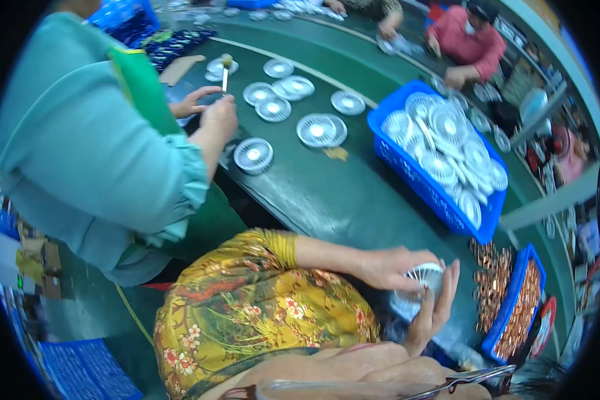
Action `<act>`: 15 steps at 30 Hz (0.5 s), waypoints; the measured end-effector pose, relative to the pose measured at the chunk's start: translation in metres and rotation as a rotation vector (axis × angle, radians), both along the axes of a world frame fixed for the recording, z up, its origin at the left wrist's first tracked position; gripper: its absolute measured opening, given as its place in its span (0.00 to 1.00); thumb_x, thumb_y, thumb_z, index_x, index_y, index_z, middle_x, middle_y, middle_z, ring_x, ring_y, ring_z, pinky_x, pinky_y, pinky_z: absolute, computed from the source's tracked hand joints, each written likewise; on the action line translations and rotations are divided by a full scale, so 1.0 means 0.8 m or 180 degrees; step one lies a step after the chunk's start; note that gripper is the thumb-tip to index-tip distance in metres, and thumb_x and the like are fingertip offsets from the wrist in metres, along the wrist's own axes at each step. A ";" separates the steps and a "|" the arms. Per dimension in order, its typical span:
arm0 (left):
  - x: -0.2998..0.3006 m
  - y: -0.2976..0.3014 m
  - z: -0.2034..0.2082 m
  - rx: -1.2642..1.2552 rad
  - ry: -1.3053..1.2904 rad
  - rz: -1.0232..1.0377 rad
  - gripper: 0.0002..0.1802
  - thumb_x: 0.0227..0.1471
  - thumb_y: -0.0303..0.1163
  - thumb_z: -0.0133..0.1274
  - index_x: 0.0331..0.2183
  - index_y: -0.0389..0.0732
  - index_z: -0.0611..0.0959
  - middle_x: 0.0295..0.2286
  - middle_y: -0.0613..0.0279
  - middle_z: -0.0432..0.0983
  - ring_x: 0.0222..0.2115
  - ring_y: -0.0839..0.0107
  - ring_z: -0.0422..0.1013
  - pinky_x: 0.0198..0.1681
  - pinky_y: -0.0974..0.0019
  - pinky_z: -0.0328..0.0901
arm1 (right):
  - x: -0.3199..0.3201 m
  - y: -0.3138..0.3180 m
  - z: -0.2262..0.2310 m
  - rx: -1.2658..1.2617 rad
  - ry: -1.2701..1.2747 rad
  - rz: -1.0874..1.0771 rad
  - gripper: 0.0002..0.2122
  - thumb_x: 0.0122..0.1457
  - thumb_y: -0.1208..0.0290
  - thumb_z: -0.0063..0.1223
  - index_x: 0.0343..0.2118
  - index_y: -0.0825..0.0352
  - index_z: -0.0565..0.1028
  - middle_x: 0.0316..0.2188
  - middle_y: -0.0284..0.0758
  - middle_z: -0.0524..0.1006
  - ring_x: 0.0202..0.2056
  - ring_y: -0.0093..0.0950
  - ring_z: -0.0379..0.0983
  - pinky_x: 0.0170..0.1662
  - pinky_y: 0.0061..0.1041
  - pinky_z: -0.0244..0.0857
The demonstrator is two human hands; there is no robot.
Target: The person sets a basket of fan covers on the table, places fan covers onto the work surface, and attaches metal rings to the center of the fan covers by hand.
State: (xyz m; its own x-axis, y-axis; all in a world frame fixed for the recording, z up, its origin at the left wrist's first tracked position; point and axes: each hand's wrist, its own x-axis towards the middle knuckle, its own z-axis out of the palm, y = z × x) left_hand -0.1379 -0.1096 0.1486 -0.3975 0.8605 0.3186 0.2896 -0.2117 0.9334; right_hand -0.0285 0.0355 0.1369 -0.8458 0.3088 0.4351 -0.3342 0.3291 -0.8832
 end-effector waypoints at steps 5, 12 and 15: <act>-0.014 -0.017 -0.018 -0.0467 0.0576 0.0326 0.26 0.52 0.40 0.50 0.50 0.41 0.64 0.37 0.44 0.73 0.35 0.44 0.71 0.36 0.54 0.67 | -0.021 -0.008 -0.022 -0.1078 -0.0624 0.0306 0.24 0.49 0.86 0.48 0.52 0.72 0.64 0.48 0.40 0.69 0.48 0.28 0.66 0.51 0.26 0.60; -0.017 -0.047 -0.031 -0.0459 0.1666 0.1014 0.23 0.48 0.28 0.54 0.47 0.37 0.69 0.35 0.47 0.75 0.32 0.51 0.74 0.33 0.59 0.69 | -0.036 -0.004 -0.060 -0.0380 -0.0472 0.0166 0.24 0.47 0.73 0.62 0.49 0.67 0.69 0.39 0.37 0.74 0.39 0.24 0.71 0.42 0.22 0.66; -0.051 -0.064 -0.043 -0.0149 0.2489 0.2462 0.22 0.47 0.27 0.56 0.46 0.36 0.72 0.34 0.46 0.76 0.32 0.53 0.75 0.32 0.60 0.70 | -0.039 0.067 -0.072 0.0368 -0.0688 -0.1524 0.18 0.49 0.68 0.60 0.43 0.68 0.72 0.36 0.40 0.74 0.32 0.28 0.72 0.36 0.26 0.68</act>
